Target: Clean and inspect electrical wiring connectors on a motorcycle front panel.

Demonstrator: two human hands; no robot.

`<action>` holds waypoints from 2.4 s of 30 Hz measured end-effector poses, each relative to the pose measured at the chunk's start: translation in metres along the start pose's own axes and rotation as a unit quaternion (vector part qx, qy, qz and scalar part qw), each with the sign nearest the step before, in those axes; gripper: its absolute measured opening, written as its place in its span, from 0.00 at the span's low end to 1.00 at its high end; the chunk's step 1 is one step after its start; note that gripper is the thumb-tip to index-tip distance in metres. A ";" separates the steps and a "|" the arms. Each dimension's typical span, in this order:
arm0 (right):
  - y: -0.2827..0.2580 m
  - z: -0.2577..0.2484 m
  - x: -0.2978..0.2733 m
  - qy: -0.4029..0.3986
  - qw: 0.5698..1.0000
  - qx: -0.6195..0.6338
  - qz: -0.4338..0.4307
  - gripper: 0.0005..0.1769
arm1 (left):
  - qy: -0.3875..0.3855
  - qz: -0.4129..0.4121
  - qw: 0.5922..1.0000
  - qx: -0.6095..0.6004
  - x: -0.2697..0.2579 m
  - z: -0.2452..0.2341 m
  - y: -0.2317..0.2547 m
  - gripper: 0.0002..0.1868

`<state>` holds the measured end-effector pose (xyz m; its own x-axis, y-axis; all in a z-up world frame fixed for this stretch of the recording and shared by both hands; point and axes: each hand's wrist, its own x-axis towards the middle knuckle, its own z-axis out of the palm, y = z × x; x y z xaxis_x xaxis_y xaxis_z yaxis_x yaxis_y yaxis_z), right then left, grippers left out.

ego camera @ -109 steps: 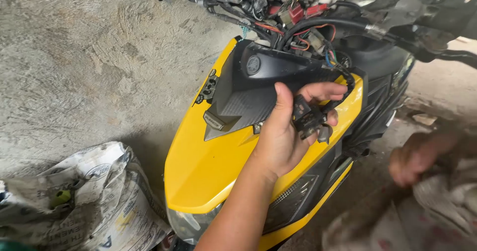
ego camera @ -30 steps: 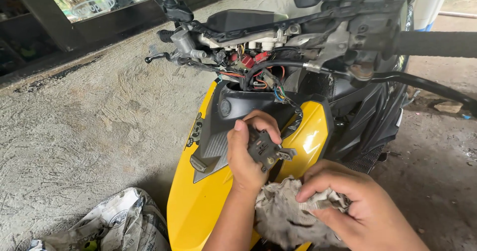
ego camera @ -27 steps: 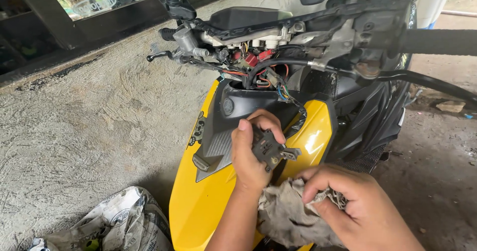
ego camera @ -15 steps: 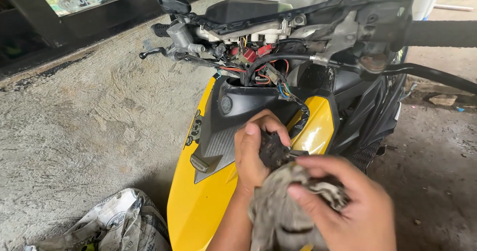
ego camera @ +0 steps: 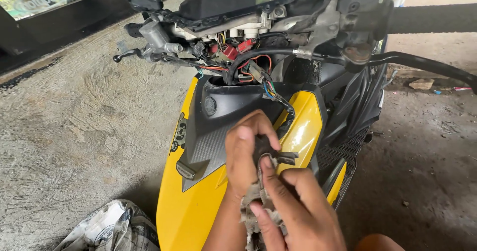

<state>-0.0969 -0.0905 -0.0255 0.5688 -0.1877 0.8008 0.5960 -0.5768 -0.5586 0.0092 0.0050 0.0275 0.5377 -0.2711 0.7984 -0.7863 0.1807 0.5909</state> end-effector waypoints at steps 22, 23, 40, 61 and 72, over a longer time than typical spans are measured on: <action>0.011 0.012 -0.003 -0.010 0.996 0.066 -0.061 0.22 | 0.025 -0.065 0.995 -0.070 -0.008 -0.009 0.003 0.38; 0.010 0.011 -0.006 -0.010 0.996 0.066 -0.062 0.22 | 0.025 -0.064 0.995 -0.070 -0.009 -0.010 0.001 0.38; 0.000 0.025 -0.001 0.068 0.994 0.080 0.031 0.17 | 0.038 -0.047 0.998 0.008 -0.010 -0.010 0.009 0.35; 0.006 0.032 -0.010 0.044 0.992 0.092 0.068 0.11 | 0.067 -0.085 0.993 -0.038 -0.015 -0.013 0.003 0.35; 0.000 0.028 -0.005 0.093 0.993 0.072 0.025 0.14 | 0.069 -0.086 0.993 -0.033 -0.017 -0.012 0.003 0.35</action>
<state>-0.0838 -0.0669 -0.0352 0.4926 -0.3646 0.7902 0.6524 -0.4462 -0.6126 0.0014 0.0218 0.0178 0.7031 -0.1714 0.6901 -0.6597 0.2049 0.7230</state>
